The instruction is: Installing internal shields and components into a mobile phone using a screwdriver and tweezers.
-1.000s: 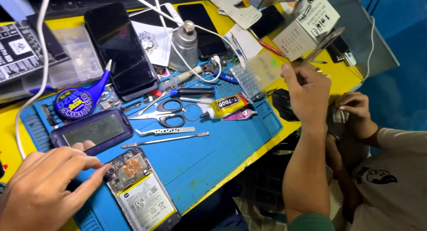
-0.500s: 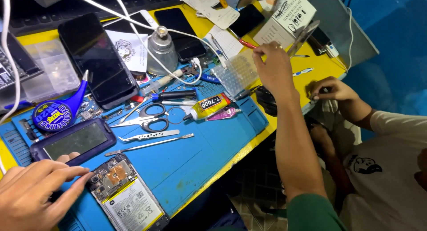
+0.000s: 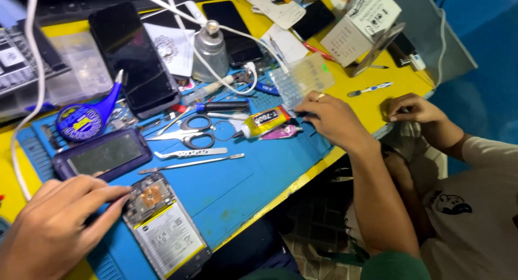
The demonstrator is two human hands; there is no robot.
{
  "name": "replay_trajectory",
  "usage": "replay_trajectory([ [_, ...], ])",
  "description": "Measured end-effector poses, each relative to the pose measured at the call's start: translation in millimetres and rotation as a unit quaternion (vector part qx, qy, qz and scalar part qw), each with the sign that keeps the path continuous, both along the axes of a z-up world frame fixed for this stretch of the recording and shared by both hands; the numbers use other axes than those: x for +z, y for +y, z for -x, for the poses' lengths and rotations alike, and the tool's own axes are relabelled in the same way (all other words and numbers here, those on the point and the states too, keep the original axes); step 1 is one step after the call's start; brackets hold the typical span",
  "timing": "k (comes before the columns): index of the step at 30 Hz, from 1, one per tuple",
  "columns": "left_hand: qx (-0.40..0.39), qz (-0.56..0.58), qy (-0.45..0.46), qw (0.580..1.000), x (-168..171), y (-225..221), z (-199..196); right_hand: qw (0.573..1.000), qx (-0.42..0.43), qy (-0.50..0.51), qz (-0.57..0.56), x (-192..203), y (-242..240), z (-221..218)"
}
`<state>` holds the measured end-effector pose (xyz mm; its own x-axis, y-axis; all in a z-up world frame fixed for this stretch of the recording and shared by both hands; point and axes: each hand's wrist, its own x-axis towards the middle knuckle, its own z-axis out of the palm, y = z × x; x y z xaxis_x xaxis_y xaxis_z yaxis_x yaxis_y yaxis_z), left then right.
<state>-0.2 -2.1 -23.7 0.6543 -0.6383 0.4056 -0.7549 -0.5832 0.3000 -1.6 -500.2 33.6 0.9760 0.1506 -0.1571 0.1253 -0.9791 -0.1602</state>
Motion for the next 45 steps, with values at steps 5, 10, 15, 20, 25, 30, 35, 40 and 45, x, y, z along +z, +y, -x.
replay_trajectory([
  [5,-0.008,0.033,0.057,0.998,11,-11,3,0.993,0.108,-0.056,-0.005,-16,-22,5],
  [10,-0.038,0.083,0.134,0.987,28,-22,7,0.991,0.125,-0.043,-0.021,-16,-30,16],
  [15,-0.092,0.083,0.189,0.974,14,-37,20,0.966,0.073,-0.160,-0.189,-9,-10,67],
  [20,-0.161,0.079,0.190,0.965,10,-55,37,0.921,0.103,-0.181,-0.330,5,119,117],
  [25,-0.186,0.080,0.192,0.960,3,-64,50,0.854,0.078,-0.071,-0.509,-16,166,144],
  [30,-0.191,0.037,0.191,0.962,5,-65,52,0.879,0.105,-0.063,-0.461,-15,172,145],
  [35,-0.197,0.031,0.193,0.961,6,-67,55,0.822,0.020,0.052,-0.566,-12,167,156],
  [40,-0.204,0.021,0.204,0.957,8,-68,55,0.859,0.157,-0.098,-0.477,-8,177,154],
  [45,-0.220,0.018,0.215,0.952,11,-67,56,0.878,0.052,-0.076,-0.470,0,191,159],
])
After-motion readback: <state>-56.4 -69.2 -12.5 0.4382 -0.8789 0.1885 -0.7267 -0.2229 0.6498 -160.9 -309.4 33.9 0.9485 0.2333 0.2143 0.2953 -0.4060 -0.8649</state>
